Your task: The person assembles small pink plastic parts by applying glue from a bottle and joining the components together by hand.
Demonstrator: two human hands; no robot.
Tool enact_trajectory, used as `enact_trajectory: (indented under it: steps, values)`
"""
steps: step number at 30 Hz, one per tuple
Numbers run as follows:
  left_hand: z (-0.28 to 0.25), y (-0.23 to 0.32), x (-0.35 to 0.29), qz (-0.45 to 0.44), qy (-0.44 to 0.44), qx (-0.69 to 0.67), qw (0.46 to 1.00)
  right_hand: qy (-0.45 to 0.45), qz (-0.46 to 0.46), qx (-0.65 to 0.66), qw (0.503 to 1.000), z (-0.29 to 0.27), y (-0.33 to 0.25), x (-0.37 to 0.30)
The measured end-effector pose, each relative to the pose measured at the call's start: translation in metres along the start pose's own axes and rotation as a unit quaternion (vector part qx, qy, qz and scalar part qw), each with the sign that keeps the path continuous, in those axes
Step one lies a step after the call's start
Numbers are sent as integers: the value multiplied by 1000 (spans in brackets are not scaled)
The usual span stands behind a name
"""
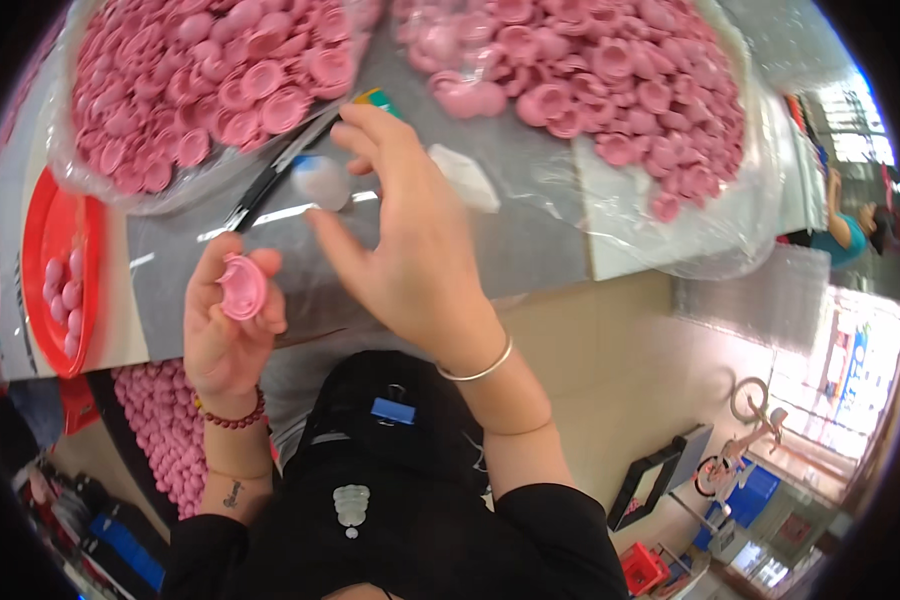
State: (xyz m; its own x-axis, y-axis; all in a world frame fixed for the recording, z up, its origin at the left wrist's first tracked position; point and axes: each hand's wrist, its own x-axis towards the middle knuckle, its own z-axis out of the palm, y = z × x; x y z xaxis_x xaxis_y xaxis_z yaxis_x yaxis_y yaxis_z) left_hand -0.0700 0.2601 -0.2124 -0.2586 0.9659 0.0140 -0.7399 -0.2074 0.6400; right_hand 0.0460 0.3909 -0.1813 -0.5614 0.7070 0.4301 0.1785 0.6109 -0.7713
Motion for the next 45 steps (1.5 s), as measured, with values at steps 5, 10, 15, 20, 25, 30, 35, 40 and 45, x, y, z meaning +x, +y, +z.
enact_trajectory:
  steps: [5, 10, 15, 20, 25, 30, 35, 40, 45]
  values:
    - [4, -3, 3, 26, -11, -15, 999, 225, -4, -223, 948, -69, 28, 3]
    - [4, -5, 6, 29, -6, -11, 1000, 142, 81, -364, 917, -120, 67, -8]
    - [6, -2, 5, 12, 2, 29, 999, 110, 153, -260, 947, -120, 59, -16]
    - [8, -3, 7, 18, -1, 30, 999, -153, 32, -120, 980, -86, 28, -25]
    - [6, -5, 8, 34, -14, -9, 999, -66, 10, -183, 981, -69, 35, -22]
    - [2, -4, 7, 39, -37, 46, 998, -28, 73, -172, 982, -74, 18, -23]
    - [19, -5, 7, 50, -4, 98, 994, -113, 31, -177, 977, -81, 12, -26]
    - [25, -4, 7, 30, -4, 170, 985, -47, -64, 23, 997, -53, -6, -31]
    - [22, -7, 5, 48, -16, 183, 982, -96, -127, 32, 987, -32, -4, -26]
